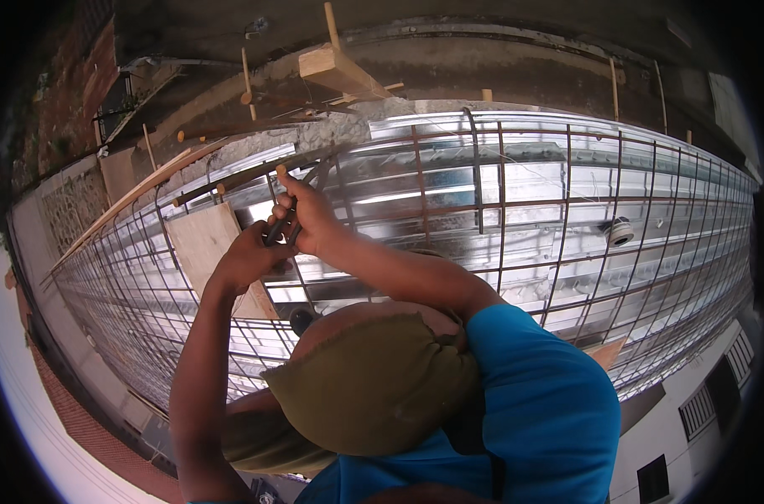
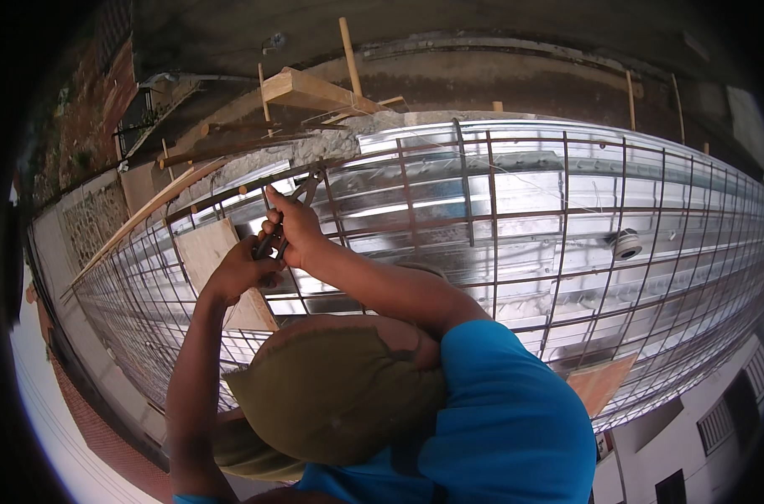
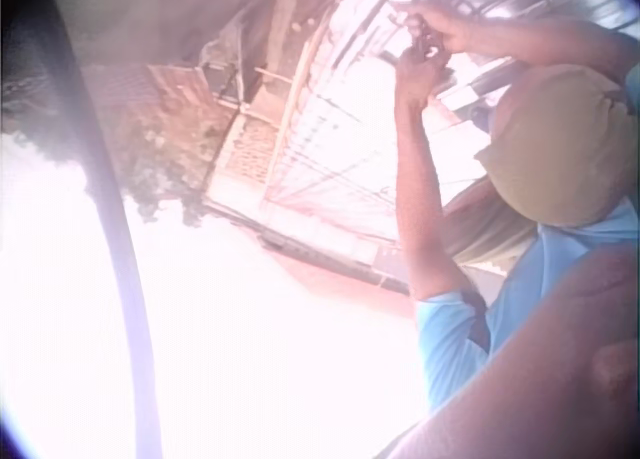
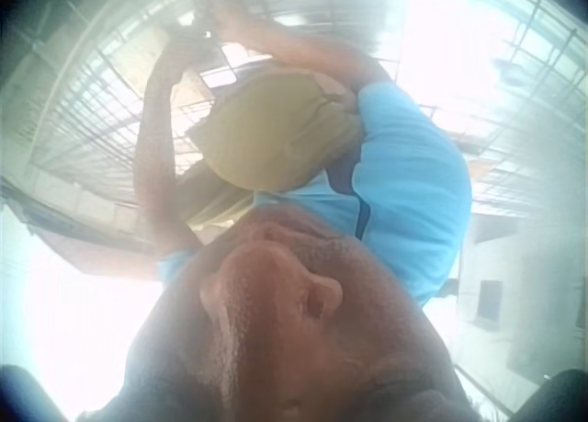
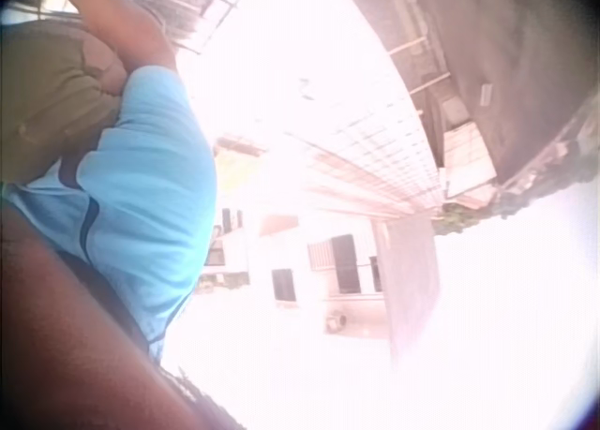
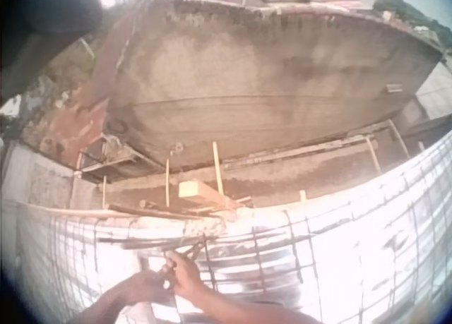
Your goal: The person ties intersecting steel rebar rods together using wire and pliers on a construction site. They repeatedly position the rods, wrap wire around the joints, and twist the wire to secure the rebar grid.
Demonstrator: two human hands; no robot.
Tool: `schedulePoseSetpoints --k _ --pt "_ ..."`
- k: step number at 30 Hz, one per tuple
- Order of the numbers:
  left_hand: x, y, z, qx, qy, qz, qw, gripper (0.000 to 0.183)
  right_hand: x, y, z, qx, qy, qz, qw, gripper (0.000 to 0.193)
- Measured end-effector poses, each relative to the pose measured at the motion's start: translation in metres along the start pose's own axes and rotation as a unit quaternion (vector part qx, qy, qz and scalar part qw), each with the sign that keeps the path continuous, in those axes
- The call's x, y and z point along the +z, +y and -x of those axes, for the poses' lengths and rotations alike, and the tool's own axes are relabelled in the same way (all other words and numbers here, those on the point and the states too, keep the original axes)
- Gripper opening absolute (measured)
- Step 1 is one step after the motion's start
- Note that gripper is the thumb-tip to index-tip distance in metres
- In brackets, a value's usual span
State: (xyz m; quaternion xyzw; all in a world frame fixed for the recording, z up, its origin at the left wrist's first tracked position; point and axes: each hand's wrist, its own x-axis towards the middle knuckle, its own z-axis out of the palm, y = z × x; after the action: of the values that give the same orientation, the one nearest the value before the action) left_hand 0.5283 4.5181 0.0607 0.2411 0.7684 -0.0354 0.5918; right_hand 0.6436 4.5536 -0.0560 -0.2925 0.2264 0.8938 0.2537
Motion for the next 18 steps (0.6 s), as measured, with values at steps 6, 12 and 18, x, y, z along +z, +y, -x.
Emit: schedulePoseSetpoints --k 6,12,18 --pt "0.007 0.0 -0.004 -0.073 -0.075 0.113 0.988 0.048 -0.019 0.002 -0.005 0.023 -0.078 -0.011 0.997 0.033" --pt "-0.01 0.026 -0.009 0.016 0.014 -0.214 0.977 0.038 -0.014 -0.001 -0.011 -0.031 0.028 0.15 0.988 0.038" --pt "0.013 -0.011 -0.025 0.086 0.089 -0.266 0.956 0.042 -0.017 -0.007 0.0 -0.063 0.046 0.283 0.956 0.042"
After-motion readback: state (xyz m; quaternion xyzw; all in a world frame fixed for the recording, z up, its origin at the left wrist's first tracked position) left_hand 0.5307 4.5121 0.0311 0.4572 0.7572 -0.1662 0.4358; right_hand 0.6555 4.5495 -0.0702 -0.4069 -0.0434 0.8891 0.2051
